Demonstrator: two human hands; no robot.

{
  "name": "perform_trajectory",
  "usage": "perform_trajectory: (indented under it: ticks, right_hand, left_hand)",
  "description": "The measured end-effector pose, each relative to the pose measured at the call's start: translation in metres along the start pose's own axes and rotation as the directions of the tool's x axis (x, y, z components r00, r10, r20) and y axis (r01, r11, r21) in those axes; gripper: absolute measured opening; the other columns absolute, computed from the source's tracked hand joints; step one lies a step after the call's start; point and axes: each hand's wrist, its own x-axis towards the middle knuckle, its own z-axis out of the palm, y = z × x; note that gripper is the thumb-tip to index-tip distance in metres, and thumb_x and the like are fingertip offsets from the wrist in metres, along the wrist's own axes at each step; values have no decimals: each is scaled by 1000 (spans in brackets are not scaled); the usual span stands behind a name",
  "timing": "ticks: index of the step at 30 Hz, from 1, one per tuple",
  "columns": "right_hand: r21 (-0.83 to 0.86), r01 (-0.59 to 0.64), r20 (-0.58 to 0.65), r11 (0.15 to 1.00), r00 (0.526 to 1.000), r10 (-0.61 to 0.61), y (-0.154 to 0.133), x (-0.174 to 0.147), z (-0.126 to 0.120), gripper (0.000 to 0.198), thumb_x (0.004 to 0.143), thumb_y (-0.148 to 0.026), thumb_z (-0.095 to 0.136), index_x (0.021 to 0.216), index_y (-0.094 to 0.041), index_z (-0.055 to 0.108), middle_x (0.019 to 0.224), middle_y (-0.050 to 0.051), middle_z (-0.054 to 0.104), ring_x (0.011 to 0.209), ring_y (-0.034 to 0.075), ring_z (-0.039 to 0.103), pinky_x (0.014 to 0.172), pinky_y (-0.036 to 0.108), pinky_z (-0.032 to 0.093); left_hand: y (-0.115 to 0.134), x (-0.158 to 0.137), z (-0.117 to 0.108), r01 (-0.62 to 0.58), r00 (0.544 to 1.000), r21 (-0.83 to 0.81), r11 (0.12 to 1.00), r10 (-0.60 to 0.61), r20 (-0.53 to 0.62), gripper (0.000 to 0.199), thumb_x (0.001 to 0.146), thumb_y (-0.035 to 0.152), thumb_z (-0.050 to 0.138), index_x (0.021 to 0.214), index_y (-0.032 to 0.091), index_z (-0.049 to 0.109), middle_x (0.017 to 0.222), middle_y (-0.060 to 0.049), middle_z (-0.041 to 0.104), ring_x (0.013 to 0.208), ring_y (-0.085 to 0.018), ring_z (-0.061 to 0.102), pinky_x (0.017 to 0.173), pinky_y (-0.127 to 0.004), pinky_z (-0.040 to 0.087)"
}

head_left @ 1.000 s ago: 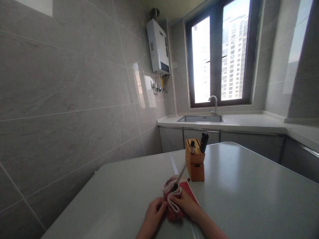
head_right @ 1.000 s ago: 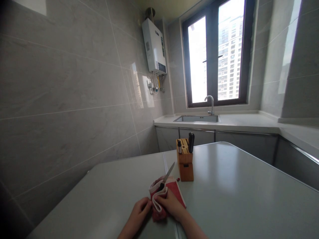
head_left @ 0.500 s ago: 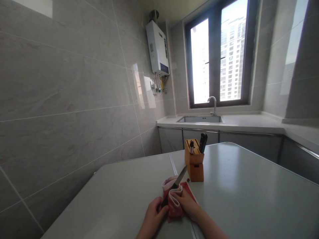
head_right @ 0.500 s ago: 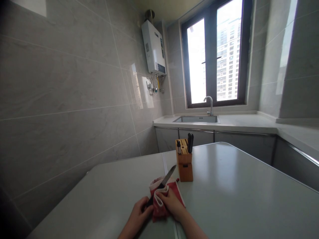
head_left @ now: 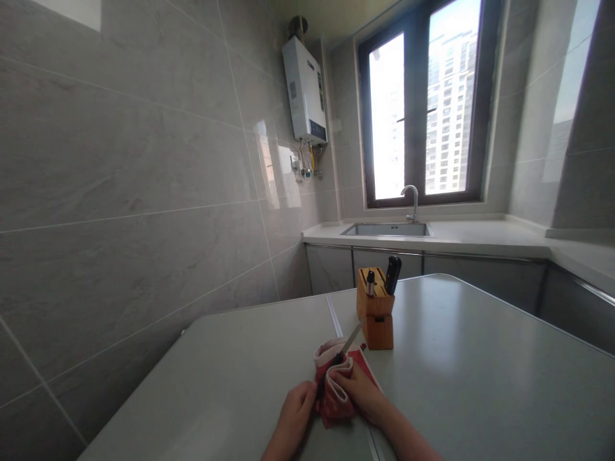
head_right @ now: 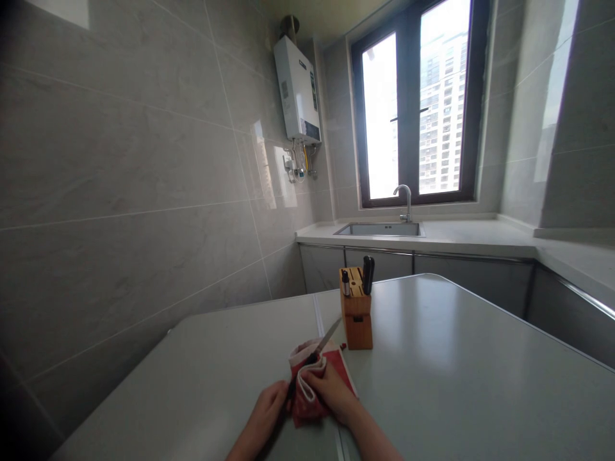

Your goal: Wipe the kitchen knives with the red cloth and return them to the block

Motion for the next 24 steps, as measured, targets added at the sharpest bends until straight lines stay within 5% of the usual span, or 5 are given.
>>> perform_trajectory:
  ticks: [15,24]
  right_hand:
    - [-50,-15,-84,999,996,11,3,0,-1,50,60,-50,73,92,-15,57,89,6,66,89,24,61,83,38,46]
    - [7,-30,-37,1000,999,30,1,-1,0,49,59,-49,74,91,-16,55,84,5,67,84,24,63,80,40,48]
  left_hand:
    - [3,0,-1,-36,998,92,995,40,-50,40,75,54,56,64,21,38,63,5,37,61,-13,36,56,-22,29]
    - [1,-1,1,4,1000,-30,1000,-4,-14,52,90,55,24,66,17,52,67,-2,57,67,-17,51,67,-26,39]
